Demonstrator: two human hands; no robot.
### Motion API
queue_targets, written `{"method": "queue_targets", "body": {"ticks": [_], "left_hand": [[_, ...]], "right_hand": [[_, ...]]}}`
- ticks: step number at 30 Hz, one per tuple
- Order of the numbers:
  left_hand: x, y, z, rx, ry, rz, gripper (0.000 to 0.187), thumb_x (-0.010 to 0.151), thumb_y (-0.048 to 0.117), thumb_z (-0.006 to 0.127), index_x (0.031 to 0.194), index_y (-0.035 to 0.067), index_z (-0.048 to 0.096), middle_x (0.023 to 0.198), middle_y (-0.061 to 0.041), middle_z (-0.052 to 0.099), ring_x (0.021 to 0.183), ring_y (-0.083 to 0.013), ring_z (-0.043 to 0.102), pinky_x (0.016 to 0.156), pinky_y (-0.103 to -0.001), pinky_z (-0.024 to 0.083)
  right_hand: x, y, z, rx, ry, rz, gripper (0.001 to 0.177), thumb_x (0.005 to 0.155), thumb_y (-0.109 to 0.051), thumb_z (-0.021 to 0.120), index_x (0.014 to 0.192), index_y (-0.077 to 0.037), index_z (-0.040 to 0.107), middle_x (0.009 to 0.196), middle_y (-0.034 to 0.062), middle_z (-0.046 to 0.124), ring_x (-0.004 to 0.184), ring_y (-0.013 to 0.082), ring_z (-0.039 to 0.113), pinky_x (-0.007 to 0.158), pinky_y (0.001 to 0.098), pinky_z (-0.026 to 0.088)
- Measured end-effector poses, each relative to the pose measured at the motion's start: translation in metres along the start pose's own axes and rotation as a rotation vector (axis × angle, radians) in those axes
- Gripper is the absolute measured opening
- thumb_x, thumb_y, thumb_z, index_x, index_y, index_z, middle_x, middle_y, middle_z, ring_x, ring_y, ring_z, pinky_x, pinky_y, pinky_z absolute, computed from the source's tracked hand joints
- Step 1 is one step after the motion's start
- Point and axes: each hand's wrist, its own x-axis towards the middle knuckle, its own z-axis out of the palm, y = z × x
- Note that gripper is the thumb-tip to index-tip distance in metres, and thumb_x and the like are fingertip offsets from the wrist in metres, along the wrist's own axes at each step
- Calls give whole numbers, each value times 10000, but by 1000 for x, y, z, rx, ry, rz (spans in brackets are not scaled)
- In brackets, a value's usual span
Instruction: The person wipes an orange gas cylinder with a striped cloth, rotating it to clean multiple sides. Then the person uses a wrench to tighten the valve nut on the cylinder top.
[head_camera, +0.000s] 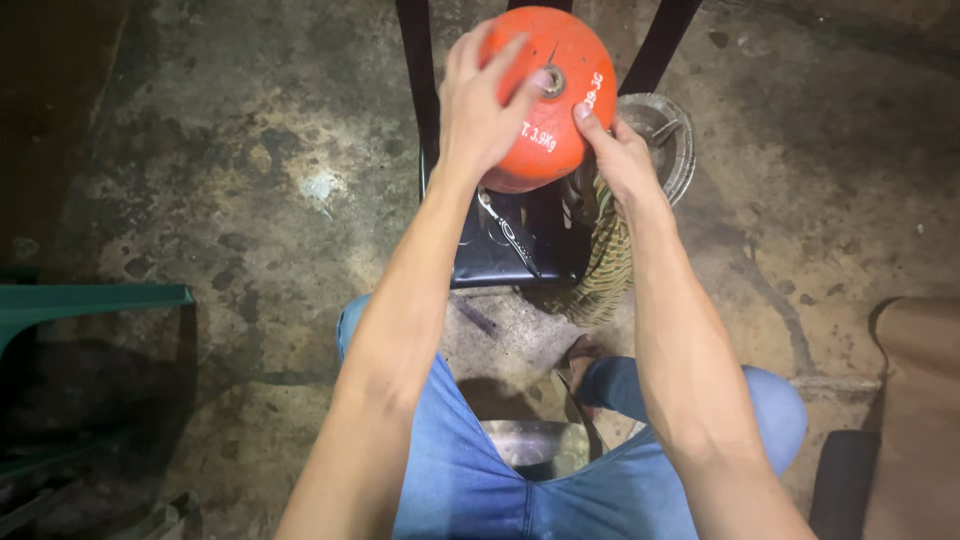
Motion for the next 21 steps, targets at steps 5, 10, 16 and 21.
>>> {"method": "queue_targets", "body": {"ticks": [5, 10, 16, 21], "left_hand": [[-84, -14, 17, -266, 515, -510, 176, 987, 239, 654, 1029, 72, 694, 995, -91, 709, 891, -275, 717, 828, -426, 583], [-158, -10, 46, 213, -360, -813, 500, 869, 573, 690, 982, 92, 766, 945, -184, 740, 906, -384, 699, 813, -513, 544], [-185, -15, 76, 401, -385, -685, 422, 834, 366, 709, 992, -24, 748, 1029, -219, 731, 977, -433, 700, 853, -515, 561], [-182, -18, 56, 347, -505, -742, 361, 844, 336, 721, 990, 9, 765, 1070, -216, 725, 991, -415, 706, 886, -502, 564]], "right_hand": [[3, 2, 0, -7, -6, 35, 769, 872, -550, 717, 1430, -42, 571, 1400, 106, 658, 1335, 175, 566, 1138, 315, 381], [5, 8, -3, -8, 7, 64, 782, 879, -565, 709, 1429, -28, 565, 1405, 109, 658, 1347, 182, 570, 1152, 318, 380], [-2, 7, -2, -21, 29, 22, 796, 864, -569, 714, 1448, -50, 561, 1424, 99, 635, 1343, 172, 547, 1138, 312, 364], [4, 5, -1, -24, 31, 28, 793, 867, -578, 712, 1440, -48, 572, 1401, 116, 661, 1326, 179, 582, 1136, 308, 393]]}}
